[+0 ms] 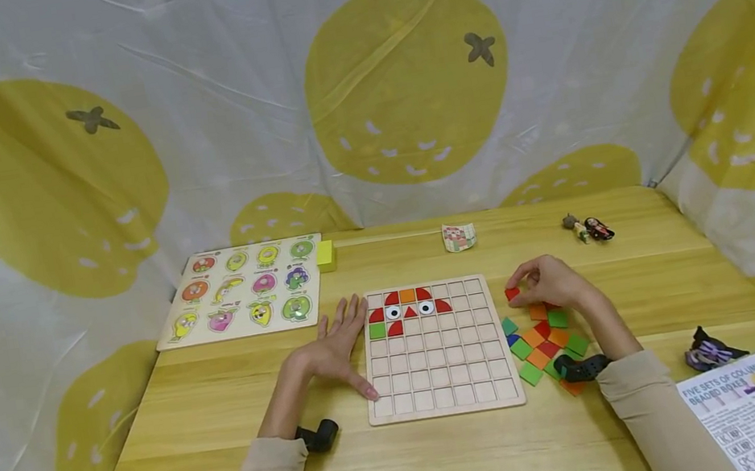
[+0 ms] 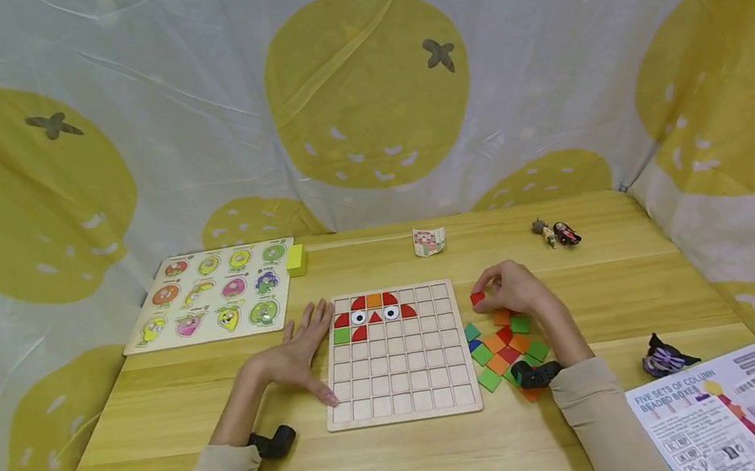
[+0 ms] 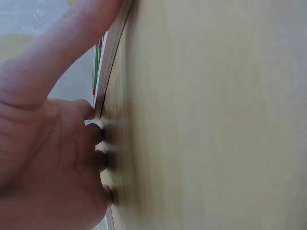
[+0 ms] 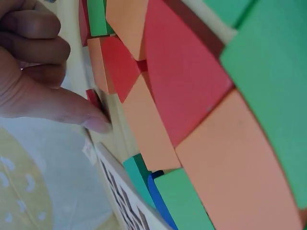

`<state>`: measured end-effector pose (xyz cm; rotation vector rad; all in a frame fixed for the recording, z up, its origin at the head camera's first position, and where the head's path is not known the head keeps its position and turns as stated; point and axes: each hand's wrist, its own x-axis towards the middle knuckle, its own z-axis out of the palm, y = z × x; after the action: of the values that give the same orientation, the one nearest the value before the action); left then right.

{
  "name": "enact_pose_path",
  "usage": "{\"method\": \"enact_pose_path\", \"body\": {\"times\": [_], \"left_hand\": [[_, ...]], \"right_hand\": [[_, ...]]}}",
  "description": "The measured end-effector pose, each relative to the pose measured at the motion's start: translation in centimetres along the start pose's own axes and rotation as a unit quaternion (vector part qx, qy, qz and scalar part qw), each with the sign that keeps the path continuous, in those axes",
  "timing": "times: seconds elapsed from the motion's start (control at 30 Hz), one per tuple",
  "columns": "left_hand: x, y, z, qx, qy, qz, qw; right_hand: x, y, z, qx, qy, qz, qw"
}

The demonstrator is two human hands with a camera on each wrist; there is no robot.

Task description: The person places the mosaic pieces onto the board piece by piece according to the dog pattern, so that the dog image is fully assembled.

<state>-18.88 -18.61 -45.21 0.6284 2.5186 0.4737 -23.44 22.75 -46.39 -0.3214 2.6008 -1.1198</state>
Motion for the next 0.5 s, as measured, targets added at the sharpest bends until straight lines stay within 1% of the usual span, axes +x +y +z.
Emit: {"method": "enact_pose_path", "body": {"times": [0.1,0.17,0.23,0.3,0.5], "left_hand": [[-0.1,-0.1,0.1,-0.003,0.002,0.001,1.0000],[-0.2,-0.1,0.1,-0.003,0.002,0.001,1.0000],[-0.2,-0.2,0.0,-0.003,0.003,0.002,1.0000],[-0.3,-0.2,0.0,0.000,0.003,0.003,1.0000],[-0.1,-0.2,0.1,0.008,-0.001,0.005,1.0000]], "right_hand": [[0.1,-0.8,0.6,0.017,0.011,-0.021,1.000],[0.0,-2.1,1.3,0.041,0.006,-0.035,0.999],[0.1,-3.9,2.4,0.064,-0.007,-0.047,0.997],[0.2,-5.9,3.9,0.074,-0.020,-0.055,0.996],[0.9,-11.3,9.7,0.051,-0.053,-0.066,0.995]]}}
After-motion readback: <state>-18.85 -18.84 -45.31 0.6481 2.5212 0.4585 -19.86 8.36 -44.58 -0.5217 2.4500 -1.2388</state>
